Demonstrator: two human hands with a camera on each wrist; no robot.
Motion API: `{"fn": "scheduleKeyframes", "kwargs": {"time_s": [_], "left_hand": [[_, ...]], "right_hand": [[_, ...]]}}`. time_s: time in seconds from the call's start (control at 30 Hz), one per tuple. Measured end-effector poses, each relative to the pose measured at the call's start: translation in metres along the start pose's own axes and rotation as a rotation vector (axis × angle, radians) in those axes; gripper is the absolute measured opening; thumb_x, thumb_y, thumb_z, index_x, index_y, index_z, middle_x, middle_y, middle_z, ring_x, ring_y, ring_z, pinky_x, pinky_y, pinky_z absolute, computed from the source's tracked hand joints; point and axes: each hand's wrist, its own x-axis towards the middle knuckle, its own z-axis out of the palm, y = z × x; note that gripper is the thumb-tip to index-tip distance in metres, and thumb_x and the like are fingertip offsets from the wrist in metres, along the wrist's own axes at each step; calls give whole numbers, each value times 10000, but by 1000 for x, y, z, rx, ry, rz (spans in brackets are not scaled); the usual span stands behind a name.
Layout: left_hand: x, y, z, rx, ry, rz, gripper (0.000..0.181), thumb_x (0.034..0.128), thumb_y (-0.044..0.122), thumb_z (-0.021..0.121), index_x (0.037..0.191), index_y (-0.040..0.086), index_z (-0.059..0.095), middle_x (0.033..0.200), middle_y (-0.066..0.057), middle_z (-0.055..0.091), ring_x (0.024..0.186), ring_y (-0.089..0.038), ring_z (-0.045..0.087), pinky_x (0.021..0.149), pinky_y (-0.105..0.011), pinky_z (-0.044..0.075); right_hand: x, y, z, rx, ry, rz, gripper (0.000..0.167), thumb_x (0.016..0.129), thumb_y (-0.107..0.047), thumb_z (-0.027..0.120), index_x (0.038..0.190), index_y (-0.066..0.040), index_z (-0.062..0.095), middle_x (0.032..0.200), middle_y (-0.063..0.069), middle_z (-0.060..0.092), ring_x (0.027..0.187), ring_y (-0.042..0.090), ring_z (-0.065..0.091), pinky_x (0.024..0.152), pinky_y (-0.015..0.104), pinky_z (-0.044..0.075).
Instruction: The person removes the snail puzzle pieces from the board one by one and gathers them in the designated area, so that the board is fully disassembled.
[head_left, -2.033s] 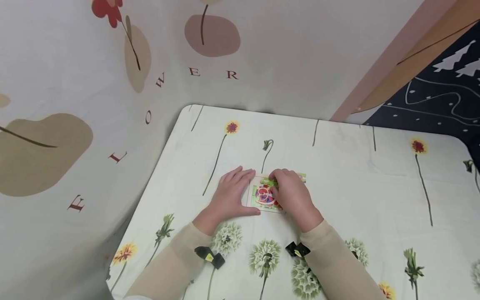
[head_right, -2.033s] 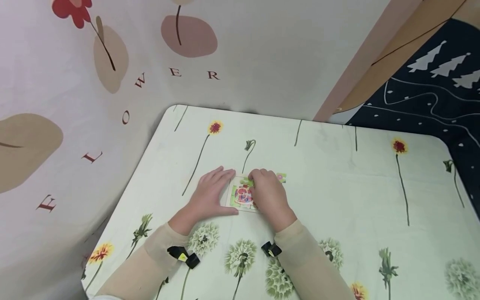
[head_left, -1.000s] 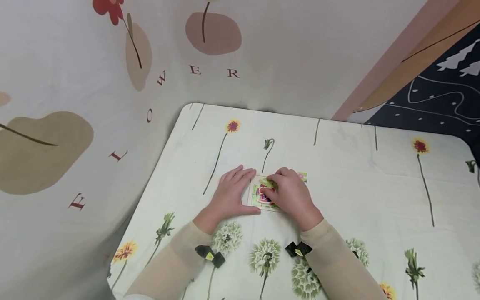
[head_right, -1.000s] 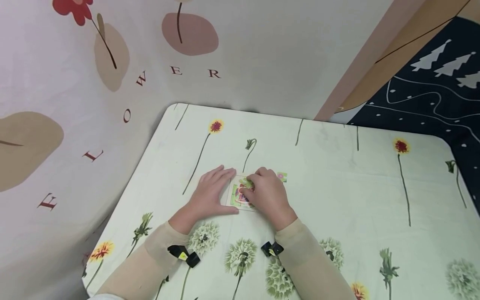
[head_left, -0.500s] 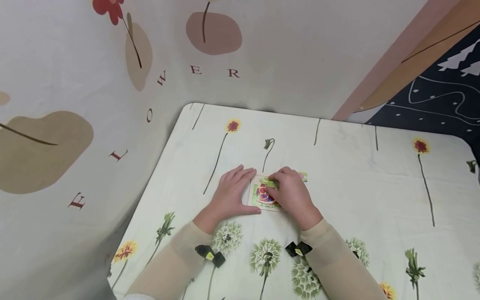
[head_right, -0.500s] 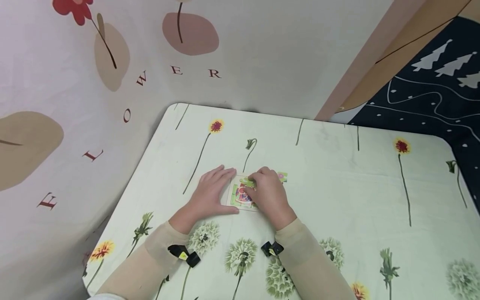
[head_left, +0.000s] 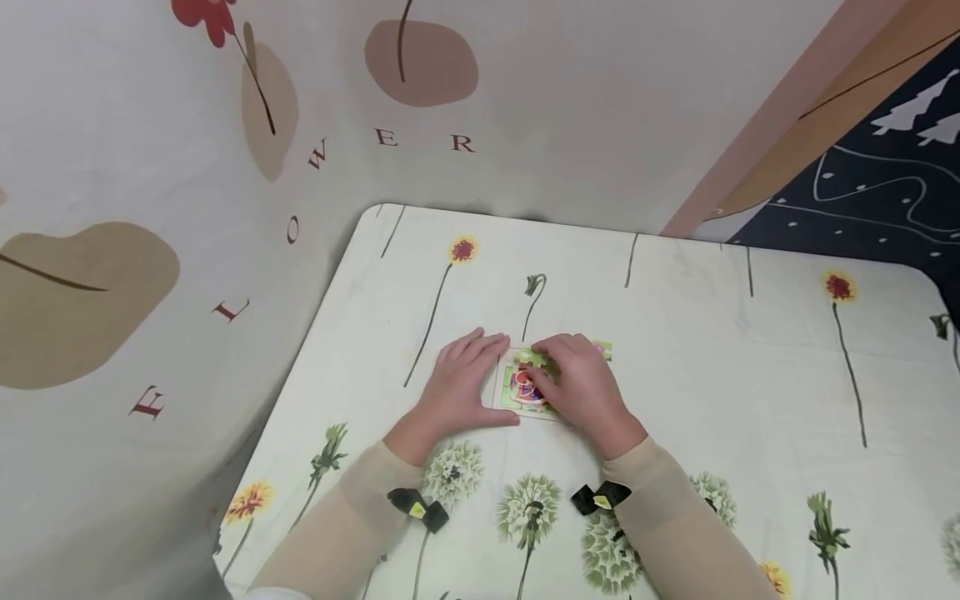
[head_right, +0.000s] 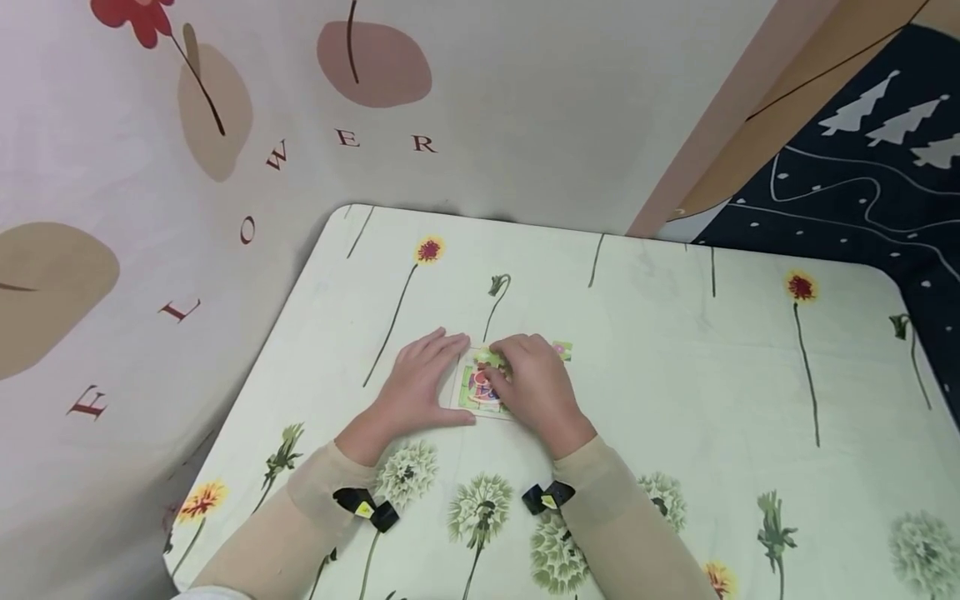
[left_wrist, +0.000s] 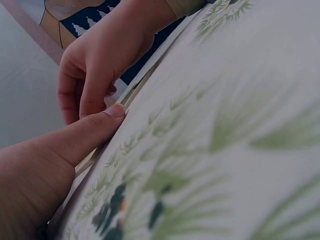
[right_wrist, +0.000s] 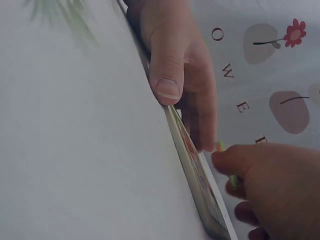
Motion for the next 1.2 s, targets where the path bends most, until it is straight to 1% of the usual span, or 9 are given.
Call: {"fn": "scheduleKeyframes", "kwargs": {"time_s": [0.07, 0.17, 0.23, 0.3, 0.4, 0.53, 0.7, 1.0, 1.2], "left_hand": [[0, 0, 0, -6, 1, -3, 1212, 732, 744, 857, 1661, 116, 394, 1674, -44, 423, 1591, -324, 252, 1240, -590, 248], [1, 0, 0, -12, -2, -6, 1216, 729, 744, 858, 1662, 116, 393, 1676, -41, 421, 1593, -322, 248, 1244, -586, 239], [1, 0, 0, -19, -4, -8, 1221, 725, 743, 861, 1663, 119, 389, 1679, -38, 416, 1595, -321, 243, 1248, -583, 231], [2, 1, 1, -21, -4, -8, 1225, 720, 745, 865, 1663, 122, 391, 1680, -37, 415, 1595, -322, 243, 1248, -584, 231], [3, 1, 1, -24, -3, -10, 1226, 713, 740, 873, 1662, 129, 394, 1681, -32, 413, 1595, -321, 242, 1247, -587, 230], [3, 0, 0, -23, -4, -14, 1226, 711, 737, 876, 1663, 132, 394, 1683, -28, 409, 1596, -319, 241, 1244, -594, 234], [2, 1, 1, -36, -7, -22, 1226, 716, 731, 879, 1665, 131, 388, 1687, -29, 405, 1598, -315, 235, 1245, -599, 226], [2, 1, 1, -39, -22, -30, 1226, 724, 726, 878, 1671, 131, 375, 1694, -28, 392, 1606, -308, 215, 1255, -592, 203], [2, 1, 2, -31, -31, -35, 1231, 724, 732, 874, 1673, 132, 370, 1699, -22, 384, 1608, -304, 207, 1259, -582, 199]], "right_hand": [[-2, 4, -2, -6, 34, -25, 367, 921, -221, 848, 1230, -41, 764, 1163, 109, 759, 1012, 296, 671, 887, 459, 564], [-6, 11, -7, 0, 66, -37, 453, 924, -197, 838, 1329, -27, 729, 1188, 125, 765, 1021, 310, 678, 907, 481, 563], [-10, 18, -11, 2, 80, -26, 509, 927, -176, 836, 1392, -24, 696, 1209, 133, 764, 1038, 320, 679, 920, 496, 557], [-16, 26, -16, 11, 93, -1, 534, 927, -153, 836, 1421, -26, 677, 1228, 135, 762, 1058, 327, 677, 935, 509, 549], [-23, 37, -23, 24, 109, 33, 533, 932, -125, 829, 1433, -32, 672, 1226, 136, 760, 1070, 333, 667, 931, 521, 538], [-32, 49, -31, 32, 117, 50, 517, 941, -120, 829, 1430, -37, 681, 1192, 127, 770, 1058, 326, 652, 895, 515, 541], [-41, 60, -41, 13, 133, 97, 512, 936, -112, 841, 1422, -49, 692, 1160, 124, 772, 1059, 325, 639, 884, 524, 535], [-58, 78, -56, -27, 195, 194, 527, 928, -58, 832, 1434, -55, 684, 1103, 219, 730, 1043, 408, 648, 847, 599, 516], [-63, 82, -57, -53, 194, 226, 520, 943, -68, 823, 1441, -48, 676, 1120, 241, 695, 1003, 411, 643, 750, 552, 527]]}}
